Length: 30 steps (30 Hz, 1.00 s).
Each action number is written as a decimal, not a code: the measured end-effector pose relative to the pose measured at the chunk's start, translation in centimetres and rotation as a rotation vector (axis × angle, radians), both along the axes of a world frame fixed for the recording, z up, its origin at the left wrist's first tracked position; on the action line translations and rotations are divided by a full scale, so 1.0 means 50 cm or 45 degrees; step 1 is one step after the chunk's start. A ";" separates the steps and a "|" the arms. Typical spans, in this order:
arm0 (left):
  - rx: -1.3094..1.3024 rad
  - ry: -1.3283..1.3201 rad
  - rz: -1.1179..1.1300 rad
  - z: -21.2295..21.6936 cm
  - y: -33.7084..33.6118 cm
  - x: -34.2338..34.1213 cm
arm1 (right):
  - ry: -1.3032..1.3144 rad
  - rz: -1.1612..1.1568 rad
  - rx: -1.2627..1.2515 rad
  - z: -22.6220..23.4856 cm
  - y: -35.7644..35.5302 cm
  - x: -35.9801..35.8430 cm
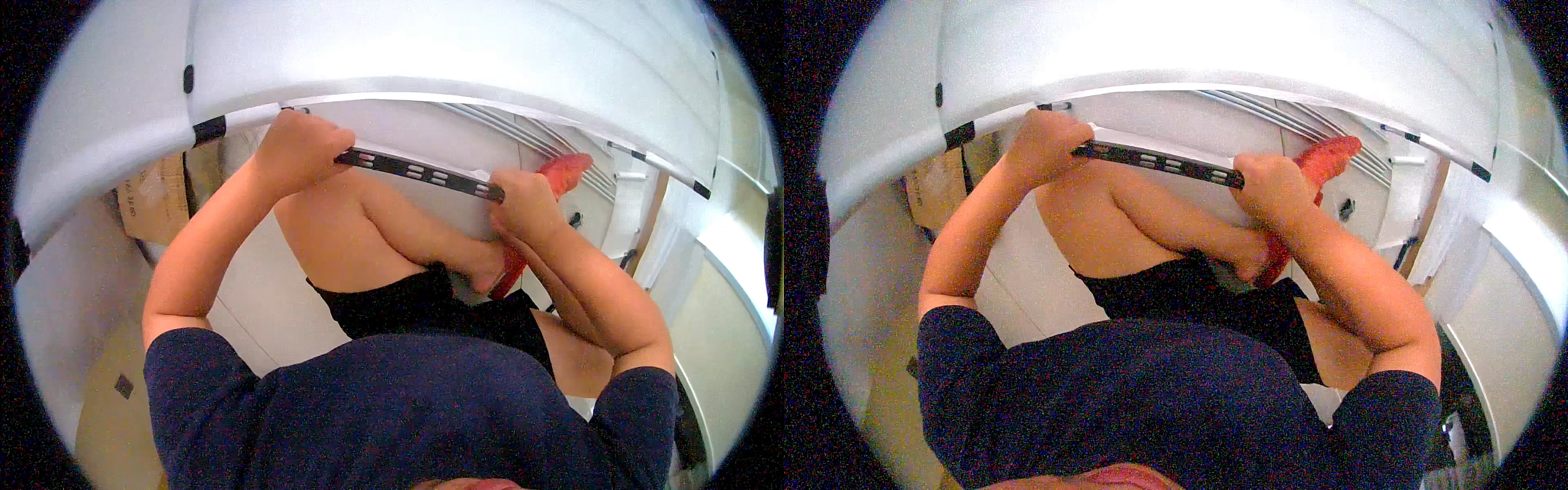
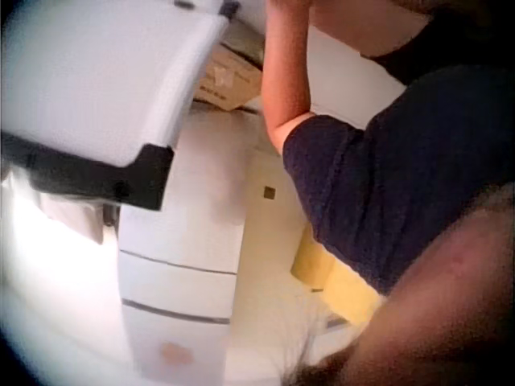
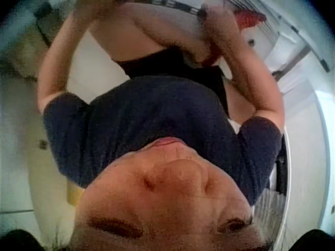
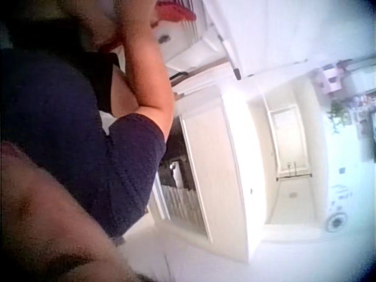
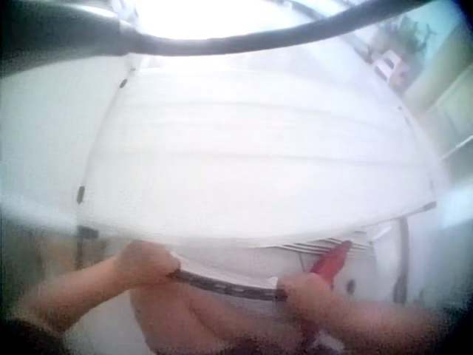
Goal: The person assembles a storage shelf by hand while sitting cross-legged on the floor. They press white plastic panels into black corner frames and slide metal support rods into the frames.
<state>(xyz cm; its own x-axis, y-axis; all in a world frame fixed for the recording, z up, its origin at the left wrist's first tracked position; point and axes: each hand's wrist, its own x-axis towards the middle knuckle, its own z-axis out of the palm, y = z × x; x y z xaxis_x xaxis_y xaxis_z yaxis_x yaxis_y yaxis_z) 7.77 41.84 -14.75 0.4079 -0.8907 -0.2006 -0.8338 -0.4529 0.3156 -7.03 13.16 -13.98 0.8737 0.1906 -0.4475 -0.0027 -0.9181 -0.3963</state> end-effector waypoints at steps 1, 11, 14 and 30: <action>0.007 0.004 -0.008 -0.003 0.001 -0.003 | -0.020 -0.023 0.012 -0.005 0.000 -0.005; -0.130 0.201 0.114 0.041 -0.005 -0.012 | -0.075 -0.124 -0.038 0.019 0.004 -0.011; -0.504 0.232 0.285 0.052 0.018 -0.015 | -0.064 -0.212 0.067 0.063 -0.012 -0.012; -1.316 1.290 0.805 0.116 0.028 -0.189 | 0.115 -0.832 1.088 0.345 -0.128 -0.183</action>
<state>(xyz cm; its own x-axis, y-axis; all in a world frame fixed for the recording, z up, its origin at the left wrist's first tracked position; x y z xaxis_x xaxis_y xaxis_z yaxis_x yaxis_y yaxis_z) -1.68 43.23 -8.94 0.8306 -0.5548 -0.0478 0.1388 0.1231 0.9826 -16.19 6.76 3.28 0.8901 -0.0208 -0.4554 -0.4532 -0.1482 -0.8790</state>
